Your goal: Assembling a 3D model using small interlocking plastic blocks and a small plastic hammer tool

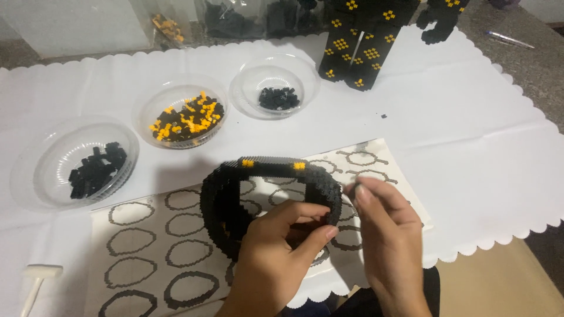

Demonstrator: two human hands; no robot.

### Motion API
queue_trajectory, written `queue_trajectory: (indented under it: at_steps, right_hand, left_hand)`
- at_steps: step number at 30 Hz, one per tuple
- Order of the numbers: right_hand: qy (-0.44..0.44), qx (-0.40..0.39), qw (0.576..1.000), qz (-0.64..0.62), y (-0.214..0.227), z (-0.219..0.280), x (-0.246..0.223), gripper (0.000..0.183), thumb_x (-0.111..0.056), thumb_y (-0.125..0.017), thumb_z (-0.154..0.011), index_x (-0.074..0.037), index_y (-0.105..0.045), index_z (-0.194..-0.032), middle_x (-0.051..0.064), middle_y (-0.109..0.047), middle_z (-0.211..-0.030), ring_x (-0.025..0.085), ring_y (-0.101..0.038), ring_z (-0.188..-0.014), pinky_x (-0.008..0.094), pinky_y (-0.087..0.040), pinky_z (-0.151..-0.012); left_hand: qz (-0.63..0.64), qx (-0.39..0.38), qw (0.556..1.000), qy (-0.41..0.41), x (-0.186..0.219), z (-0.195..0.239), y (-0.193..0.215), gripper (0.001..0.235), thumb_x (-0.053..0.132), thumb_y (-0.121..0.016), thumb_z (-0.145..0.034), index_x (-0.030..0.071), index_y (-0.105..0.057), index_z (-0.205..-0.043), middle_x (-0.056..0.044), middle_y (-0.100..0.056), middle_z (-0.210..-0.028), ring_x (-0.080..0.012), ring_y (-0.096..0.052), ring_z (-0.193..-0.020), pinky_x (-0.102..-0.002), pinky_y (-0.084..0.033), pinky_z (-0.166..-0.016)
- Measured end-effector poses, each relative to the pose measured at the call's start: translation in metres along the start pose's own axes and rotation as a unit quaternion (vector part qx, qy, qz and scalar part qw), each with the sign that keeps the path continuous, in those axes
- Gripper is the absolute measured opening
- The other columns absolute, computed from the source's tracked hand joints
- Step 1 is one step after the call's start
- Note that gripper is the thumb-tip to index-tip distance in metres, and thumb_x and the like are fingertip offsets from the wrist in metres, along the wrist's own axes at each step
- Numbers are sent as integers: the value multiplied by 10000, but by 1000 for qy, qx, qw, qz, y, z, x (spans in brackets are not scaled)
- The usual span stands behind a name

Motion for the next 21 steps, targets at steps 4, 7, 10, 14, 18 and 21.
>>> queue_trajectory:
  at_steps: [4,7,10,14,18,21]
  right_hand:
    - [-72,57,994,63,6,10,-3,178,38,-641,-768,66,-673,-941,174,-685,-930,231,-608,-902,285,-459,-830]
    - [-67,39,989,124,2,11,-10,165,45,-658,-756,60,-693,-917,180,-718,-933,231,-625,-883,304,-465,-807]
    - [-105,44,984,139,2,11,-8,179,51,-648,-757,88,-699,-925,205,-719,-935,263,-633,-865,320,-471,-796]
    - [-86,41,982,164,-1,10,-12,179,44,-663,-761,50,-703,-935,165,-710,-905,227,-622,-844,301,-472,-786]
    - [-36,43,975,215,-8,15,-22,161,17,-691,-743,36,-730,-898,140,-743,-910,199,-656,-839,291,-513,-749]
    - [-36,54,976,206,-10,19,-23,147,20,-690,-739,47,-728,-878,154,-745,-894,212,-668,-841,301,-539,-745]
  left_hand:
    - [14,-5,1000,10,0,0,0,177,187,-764,-709,146,-741,-879,-2,-773,-803,-81,-743,-727,-187,-607,-673]
    - [-4,-2,1000,-2,2,0,1,195,208,-768,-698,162,-739,-885,-4,-782,-805,-90,-759,-749,-198,-611,-684]
    - [9,-8,1000,24,-3,0,0,185,207,-765,-702,164,-743,-881,-6,-781,-791,-78,-760,-735,-184,-619,-664]
    - [16,-7,1000,-20,3,0,0,168,178,-755,-720,139,-723,-880,-15,-759,-767,-81,-741,-709,-191,-610,-646]
    - [15,-5,1000,22,-3,-1,-1,153,179,-767,-707,155,-730,-854,0,-776,-790,-72,-753,-714,-184,-611,-655]
    - [13,-9,1000,-6,3,-1,-1,134,167,-755,-722,147,-716,-848,5,-763,-795,-77,-746,-712,-188,-597,-645]
Point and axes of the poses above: each hand's wrist, its own z-axis away from the middle knuckle, its own y-axis out of the back of the hand, x = y × z, the point moved 8 cm from there along -z, towards the middle knuckle
